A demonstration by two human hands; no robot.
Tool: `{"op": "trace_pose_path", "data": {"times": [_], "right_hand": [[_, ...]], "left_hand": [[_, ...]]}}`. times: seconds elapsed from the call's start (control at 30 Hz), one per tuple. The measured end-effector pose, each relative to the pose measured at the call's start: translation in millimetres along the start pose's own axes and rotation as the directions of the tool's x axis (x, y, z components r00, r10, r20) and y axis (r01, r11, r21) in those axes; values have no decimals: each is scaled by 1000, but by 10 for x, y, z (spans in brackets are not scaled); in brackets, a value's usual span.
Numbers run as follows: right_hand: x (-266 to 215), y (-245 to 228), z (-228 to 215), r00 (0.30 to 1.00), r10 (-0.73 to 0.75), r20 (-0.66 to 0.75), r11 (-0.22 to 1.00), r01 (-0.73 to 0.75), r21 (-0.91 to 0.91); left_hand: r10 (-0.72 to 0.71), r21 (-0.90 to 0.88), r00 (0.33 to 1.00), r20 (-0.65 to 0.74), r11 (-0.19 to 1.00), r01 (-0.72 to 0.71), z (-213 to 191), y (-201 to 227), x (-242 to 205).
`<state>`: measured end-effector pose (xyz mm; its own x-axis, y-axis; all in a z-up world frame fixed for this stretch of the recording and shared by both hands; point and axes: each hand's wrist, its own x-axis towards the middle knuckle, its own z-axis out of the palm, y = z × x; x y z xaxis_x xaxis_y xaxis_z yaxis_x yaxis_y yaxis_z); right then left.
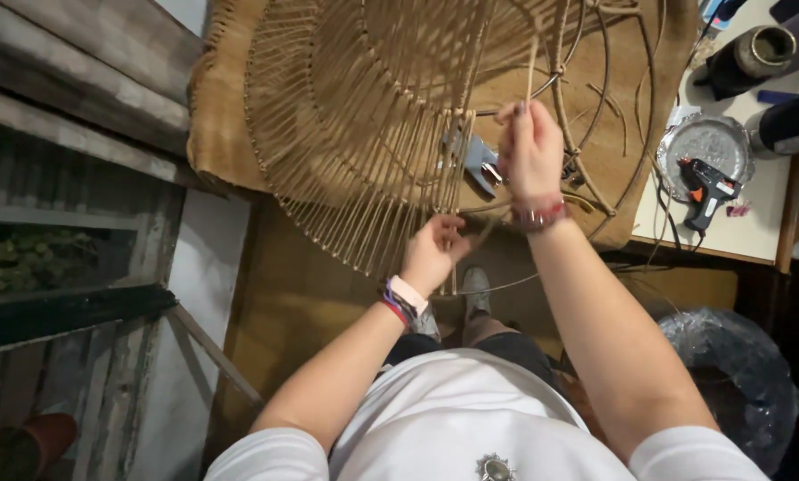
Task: Weaving a wicker lampshade by threading and securing rattan strands onto a frame.
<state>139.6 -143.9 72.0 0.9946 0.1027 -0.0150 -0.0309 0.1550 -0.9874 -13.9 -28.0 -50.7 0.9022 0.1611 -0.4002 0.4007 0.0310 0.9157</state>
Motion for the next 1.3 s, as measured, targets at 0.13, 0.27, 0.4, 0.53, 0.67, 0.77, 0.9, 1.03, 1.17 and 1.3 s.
{"op": "trace_pose_path", "data": {"times": [0.13,0.27,0.4,0.53,0.67,0.77,0.9,1.03,1.17,1.3], "right_hand": [[-761,290,-440,927,-64,368,673,312,-670],[-1513,1152,-1308,734,419,535,-275,664,-696],[-1207,845,-1289,682,709,179,-136,381,-915],[-360,227,-991,906,44,420,-51,422,-905],[442,-297,-352,764,-230,602,40,626,-779],[899,-64,-197,718,81,691,177,672,-719],[1101,-262,-134,678,273,682,285,620,-731],[1155,-263,-110,674,362,644,343,546,-764],[1286,-259,-68,597,440,671,389,546,-742],[1360,-315,86,619,581,528,362,384,-849]], "left_hand": [[354,267,925,-138,913,-310,-176,535,-469],[548,239,823,-152,828,-507,-220,708,-471],[454,632,888,65,670,-389,-236,705,-330],[464,889,871,163,314,-334,-79,819,-264],[421,922,877,230,193,-335,327,-1,222],[461,968,878,127,138,-212,345,941,-103],[432,971,901,43,196,-140,349,994,-319],[415,974,910,19,198,-111,379,1074,-398],[469,904,784,-406,332,270,1107,296,544],[77,814,977,-197,569,119,967,1247,879]]}}
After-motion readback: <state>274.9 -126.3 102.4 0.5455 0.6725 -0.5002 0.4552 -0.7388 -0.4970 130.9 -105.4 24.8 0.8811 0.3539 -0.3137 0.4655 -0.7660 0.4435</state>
